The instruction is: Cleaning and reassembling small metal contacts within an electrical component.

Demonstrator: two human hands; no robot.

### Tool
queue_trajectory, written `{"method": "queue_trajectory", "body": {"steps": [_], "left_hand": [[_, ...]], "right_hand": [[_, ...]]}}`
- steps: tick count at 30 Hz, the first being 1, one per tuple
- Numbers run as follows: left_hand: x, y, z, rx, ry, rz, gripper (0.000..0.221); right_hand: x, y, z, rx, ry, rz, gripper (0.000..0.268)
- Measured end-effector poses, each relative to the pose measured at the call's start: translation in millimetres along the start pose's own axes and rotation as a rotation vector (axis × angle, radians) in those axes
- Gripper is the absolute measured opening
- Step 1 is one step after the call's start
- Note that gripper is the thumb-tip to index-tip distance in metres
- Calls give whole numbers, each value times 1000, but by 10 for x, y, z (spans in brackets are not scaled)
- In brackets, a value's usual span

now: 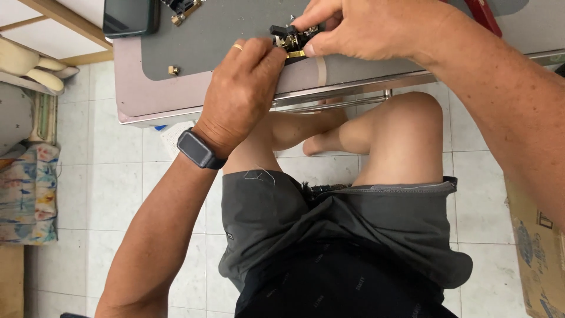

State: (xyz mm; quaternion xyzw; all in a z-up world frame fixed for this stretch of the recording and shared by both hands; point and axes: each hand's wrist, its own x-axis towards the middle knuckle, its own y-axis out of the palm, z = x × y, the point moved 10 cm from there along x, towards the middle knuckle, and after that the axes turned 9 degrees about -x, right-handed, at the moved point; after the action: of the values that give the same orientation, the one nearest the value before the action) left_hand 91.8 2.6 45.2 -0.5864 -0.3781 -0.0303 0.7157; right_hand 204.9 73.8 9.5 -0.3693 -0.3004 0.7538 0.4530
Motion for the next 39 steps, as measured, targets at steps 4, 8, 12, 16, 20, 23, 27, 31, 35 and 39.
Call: {"method": "queue_trajectory", "body": {"steps": [4,8,12,16,20,23,27,31,35,39], "left_hand": [[40,-6,2,15,-38,41,15],[27,22,-86,217,92,63,19],[86,19,-98,278,163,109,18],[99,9,-103,264,194,139,18],[50,20,-56,129,124,139,21],[21,5,-39,88,129,168,28],[-3,-9,-38,63,185,162,23],[-15,25,14,-10,145,143,27],[-8,18,95,-113,87,127,23],[7,40,152,-203,-21,115,19]], "right_hand": [[57,-20,35,-22,-111,-57,37],[-2,-38,127,-84,-242,-90,39],[-14,-35,134,-45,-312,-103,34],[-100,-61,254,-86,-627,-214,28],[-273,-78,315,-209,-877,-419,19],[-300,-54,323,-302,-907,-483,15],[-357,-78,349,-274,-903,-490,16],[-380,-101,347,-247,-876,-486,19],[-353,-99,376,-216,-868,-437,21],[-369,-108,400,-210,-867,-438,22]]}}
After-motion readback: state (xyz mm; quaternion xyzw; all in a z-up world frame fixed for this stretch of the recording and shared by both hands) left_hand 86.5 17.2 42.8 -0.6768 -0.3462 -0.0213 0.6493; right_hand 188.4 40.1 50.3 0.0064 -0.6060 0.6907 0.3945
